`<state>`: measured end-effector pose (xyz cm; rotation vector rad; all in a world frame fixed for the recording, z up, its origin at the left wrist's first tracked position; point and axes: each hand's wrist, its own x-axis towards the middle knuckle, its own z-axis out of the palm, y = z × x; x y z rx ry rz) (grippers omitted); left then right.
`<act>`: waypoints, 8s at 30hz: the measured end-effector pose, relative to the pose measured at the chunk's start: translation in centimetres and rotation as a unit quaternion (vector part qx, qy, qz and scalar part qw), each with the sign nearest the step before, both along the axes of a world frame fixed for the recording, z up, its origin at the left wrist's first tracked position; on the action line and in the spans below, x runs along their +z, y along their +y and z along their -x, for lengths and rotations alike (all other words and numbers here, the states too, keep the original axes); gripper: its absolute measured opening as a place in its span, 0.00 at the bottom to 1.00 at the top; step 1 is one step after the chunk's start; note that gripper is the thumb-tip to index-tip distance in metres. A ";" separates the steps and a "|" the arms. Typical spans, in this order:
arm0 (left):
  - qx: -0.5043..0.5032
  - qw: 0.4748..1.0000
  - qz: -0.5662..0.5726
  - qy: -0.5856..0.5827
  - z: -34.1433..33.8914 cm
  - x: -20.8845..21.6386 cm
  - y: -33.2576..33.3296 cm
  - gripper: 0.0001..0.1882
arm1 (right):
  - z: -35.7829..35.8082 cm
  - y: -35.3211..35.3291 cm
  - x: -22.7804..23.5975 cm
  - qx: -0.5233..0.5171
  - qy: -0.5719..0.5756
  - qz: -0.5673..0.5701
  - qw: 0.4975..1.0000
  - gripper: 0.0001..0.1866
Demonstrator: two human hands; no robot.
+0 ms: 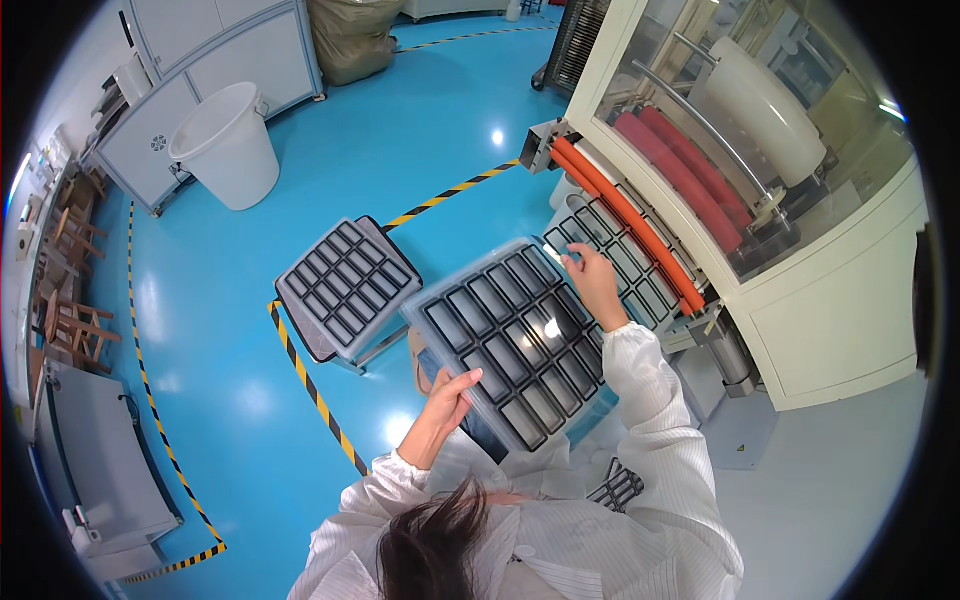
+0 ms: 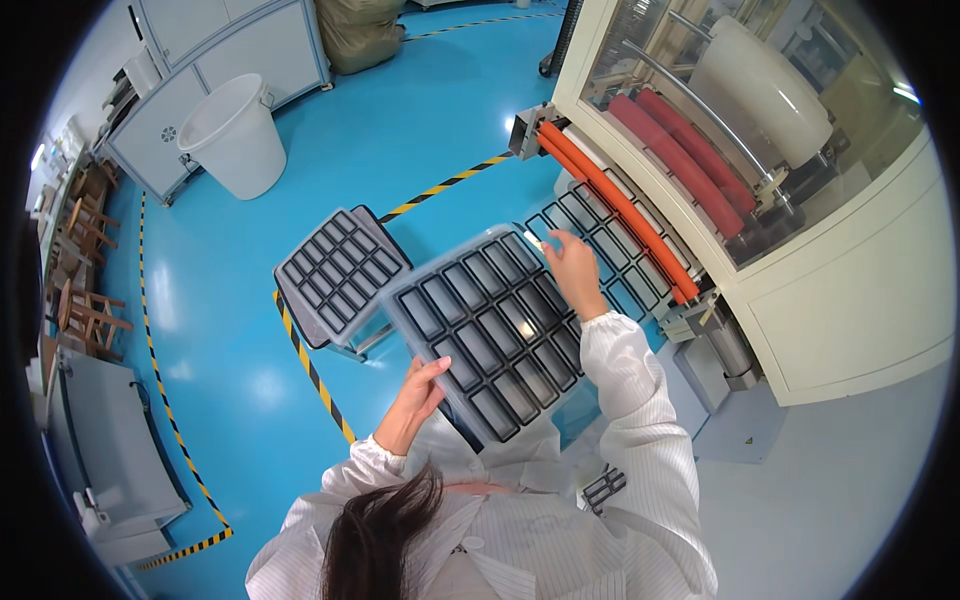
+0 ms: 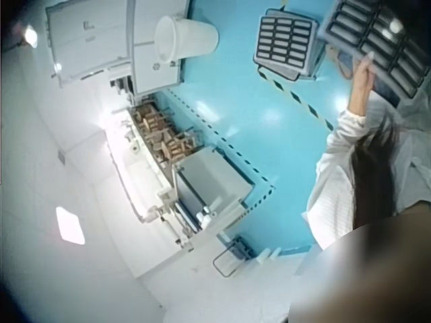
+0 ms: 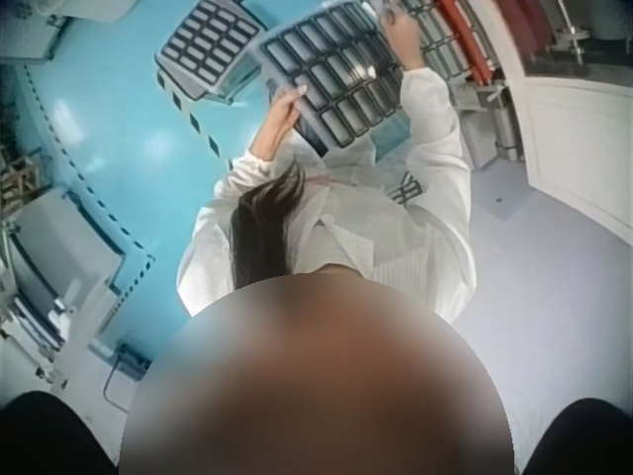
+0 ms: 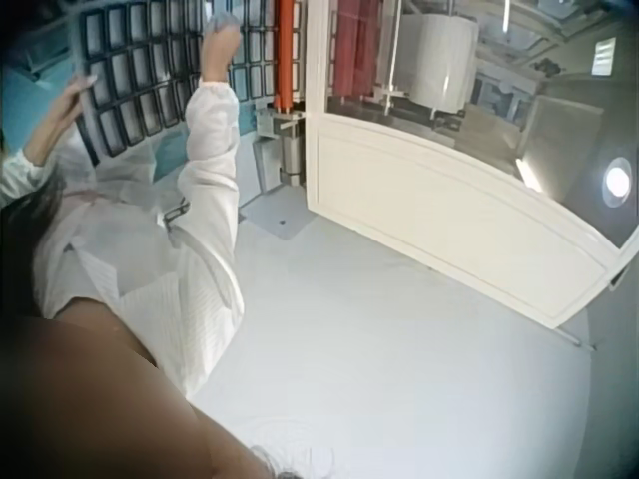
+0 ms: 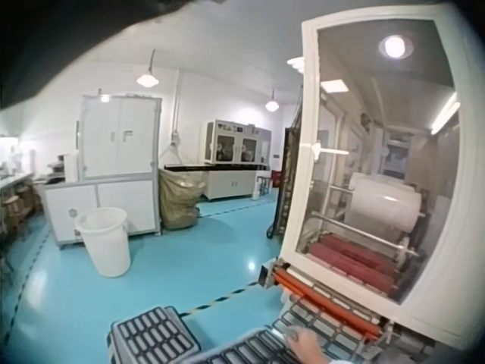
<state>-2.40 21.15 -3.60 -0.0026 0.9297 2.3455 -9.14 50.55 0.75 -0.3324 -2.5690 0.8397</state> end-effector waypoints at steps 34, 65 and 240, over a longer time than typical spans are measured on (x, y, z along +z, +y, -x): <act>0.097 0.982 0.159 -0.023 -3.0 2.9 -5.1 0.09 | -1.0 -7.6 -3.4 0.171 0.049 -0.084 0.980 0.24; 0.136 0.971 0.182 -0.073 -5.1 4.2 -11.1 0.19 | -19.1 -7.8 -1.4 0.222 -0.181 -0.163 0.944 0.11; 0.002 0.983 0.182 -0.012 0.1 5.1 1.1 0.31 | -22.6 4.2 6.6 0.194 -0.393 -0.090 0.894 0.11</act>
